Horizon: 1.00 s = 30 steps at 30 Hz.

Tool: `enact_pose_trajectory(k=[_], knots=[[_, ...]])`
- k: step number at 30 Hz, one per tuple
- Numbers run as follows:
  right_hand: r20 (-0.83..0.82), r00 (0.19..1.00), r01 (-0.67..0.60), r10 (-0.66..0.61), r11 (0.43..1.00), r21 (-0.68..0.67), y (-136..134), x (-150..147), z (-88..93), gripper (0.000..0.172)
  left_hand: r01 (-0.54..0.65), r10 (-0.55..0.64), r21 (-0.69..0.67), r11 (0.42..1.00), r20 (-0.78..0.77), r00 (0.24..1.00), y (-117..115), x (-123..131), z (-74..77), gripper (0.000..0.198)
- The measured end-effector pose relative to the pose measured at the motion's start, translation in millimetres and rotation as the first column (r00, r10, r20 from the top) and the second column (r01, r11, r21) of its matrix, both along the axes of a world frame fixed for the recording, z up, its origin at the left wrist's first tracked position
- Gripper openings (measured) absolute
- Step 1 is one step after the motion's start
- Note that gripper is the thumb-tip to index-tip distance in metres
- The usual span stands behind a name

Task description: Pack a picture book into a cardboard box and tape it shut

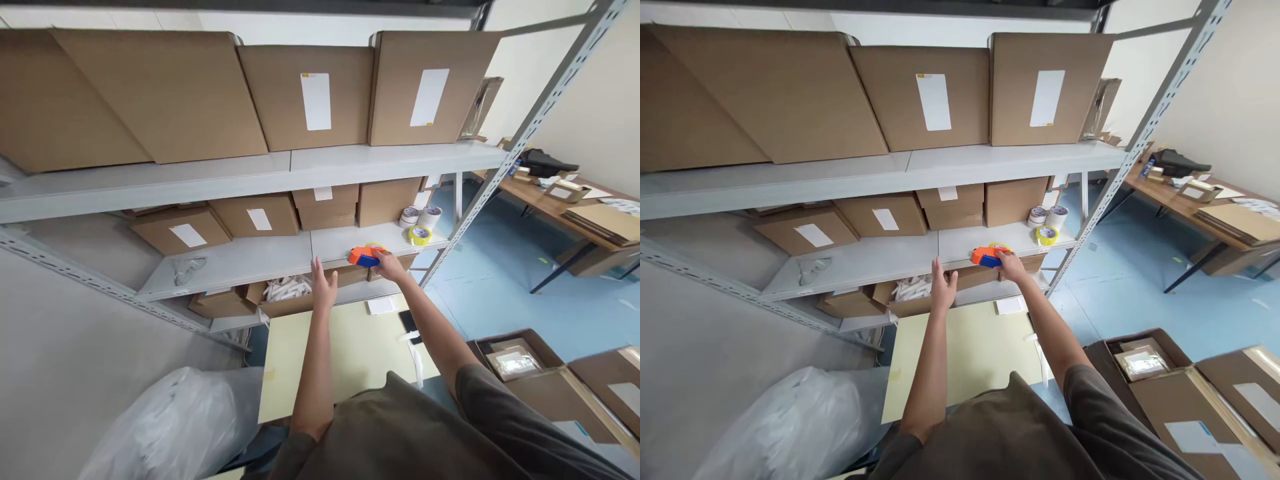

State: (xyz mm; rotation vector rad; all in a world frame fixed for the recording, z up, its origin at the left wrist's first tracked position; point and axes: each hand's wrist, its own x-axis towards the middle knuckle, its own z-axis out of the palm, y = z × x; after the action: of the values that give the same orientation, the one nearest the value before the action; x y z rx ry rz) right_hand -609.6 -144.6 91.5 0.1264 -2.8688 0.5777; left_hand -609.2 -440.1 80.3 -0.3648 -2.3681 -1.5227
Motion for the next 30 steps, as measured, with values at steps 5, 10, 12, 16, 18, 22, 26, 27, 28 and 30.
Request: enact_pose_trajectory(k=[5,10,12,16,18,22,26,27,28,30], knots=[[0.111,0.990,0.083,-0.089,0.995,0.057,-15,-79,6.3,0.060,0.019,-0.024,0.063,0.998,0.081,0.996,-30,-6,-12.6,0.063],[0.170,0.972,0.148,-0.160,0.986,0.082,-31,-108,-7.2,0.067,0.007,-0.011,0.053,0.999,0.080,0.997,-45,1,-30.9,0.051],[0.108,0.977,0.177,-0.184,0.981,0.076,-32,-104,-9.5,0.067,0.013,-0.017,0.042,0.999,0.097,0.995,-48,1,-36.1,0.049],[-0.041,0.984,0.173,-0.172,0.985,0.010,-21,-70,-4.7,0.056,0.024,-0.026,0.017,1.000,0.121,0.992,-38,-5,-40.5,0.043],[-0.123,0.980,0.153,-0.154,0.988,-0.018,-9,-41,-1.6,0.051,0.064,-0.065,0.011,0.998,0.107,0.992,-21,-10,-42.1,0.040],[-0.242,0.951,0.184,-0.195,0.981,-0.067,22,36,-1.3,0.046,0.188,-0.188,0.005,0.982,0.046,0.981,32,-12,-49.5,0.036],[-0.264,0.905,0.313,-0.333,0.943,-0.115,54,127,-13.8,0.039,0.314,-0.314,0.007,0.949,0.057,0.948,96,7,-62.6,0.034],[-0.254,0.891,0.354,-0.376,0.926,-0.129,62,148,-20.3,0.038,0.340,-0.339,0.002,0.940,0.064,0.939,110,15,-66.7,0.033],[-0.239,0.876,0.395,-0.419,0.908,-0.143,70,167,-28.6,0.038,0.363,-0.362,-0.005,0.932,0.072,0.929,124,25,-71.2,0.033],[-0.191,0.845,0.473,-0.499,0.865,-0.167,86,197,-50.8,0.037,0.405,-0.401,-0.021,0.914,0.096,0.911,147,44,-82.1,0.034]])
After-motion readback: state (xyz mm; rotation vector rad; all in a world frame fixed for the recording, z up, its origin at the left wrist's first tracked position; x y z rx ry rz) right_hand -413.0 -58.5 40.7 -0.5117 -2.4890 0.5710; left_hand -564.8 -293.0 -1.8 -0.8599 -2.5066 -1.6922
